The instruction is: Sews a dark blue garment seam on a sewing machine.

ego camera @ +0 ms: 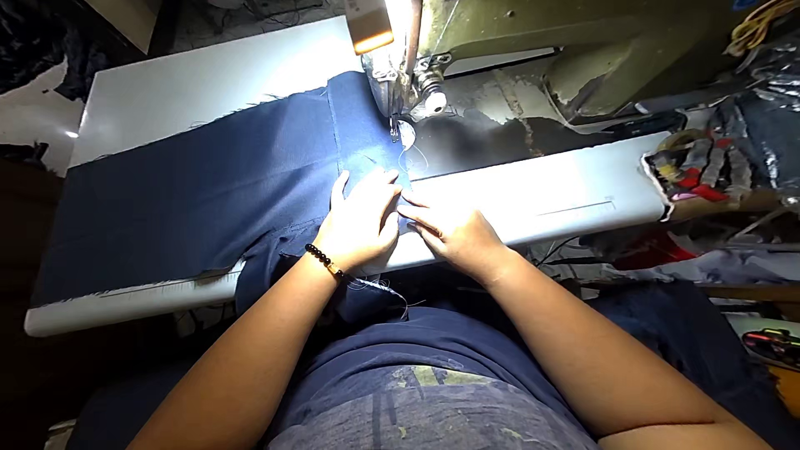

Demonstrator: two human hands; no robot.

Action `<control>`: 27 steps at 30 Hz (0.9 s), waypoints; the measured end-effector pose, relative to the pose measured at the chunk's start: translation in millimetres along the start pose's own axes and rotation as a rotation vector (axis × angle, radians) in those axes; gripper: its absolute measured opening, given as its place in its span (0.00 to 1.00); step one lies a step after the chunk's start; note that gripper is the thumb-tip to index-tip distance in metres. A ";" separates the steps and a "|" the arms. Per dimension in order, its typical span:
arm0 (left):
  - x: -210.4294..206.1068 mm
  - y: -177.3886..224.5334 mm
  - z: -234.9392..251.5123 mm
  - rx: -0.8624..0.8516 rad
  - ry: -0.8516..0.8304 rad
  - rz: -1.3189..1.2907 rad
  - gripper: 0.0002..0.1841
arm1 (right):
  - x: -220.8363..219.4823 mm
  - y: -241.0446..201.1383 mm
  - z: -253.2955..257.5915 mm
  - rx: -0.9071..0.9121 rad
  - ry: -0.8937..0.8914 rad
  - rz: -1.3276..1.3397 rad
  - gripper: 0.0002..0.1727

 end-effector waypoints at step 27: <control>23.8 -54.5 67.9 -0.011 -0.123 0.010 0.30 | 9.9 54.6 64.1 -0.118 -0.107 0.009 0.19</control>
Point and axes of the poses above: each hand's wrist, its own z-axis towards the middle knuckle, its own x-axis out of the back of the hand, y = z × x, the point moved 5 cm from there along z, towards the middle knuckle, and after that the axes turned 15 degrees about -y, right-handed, at the moved point
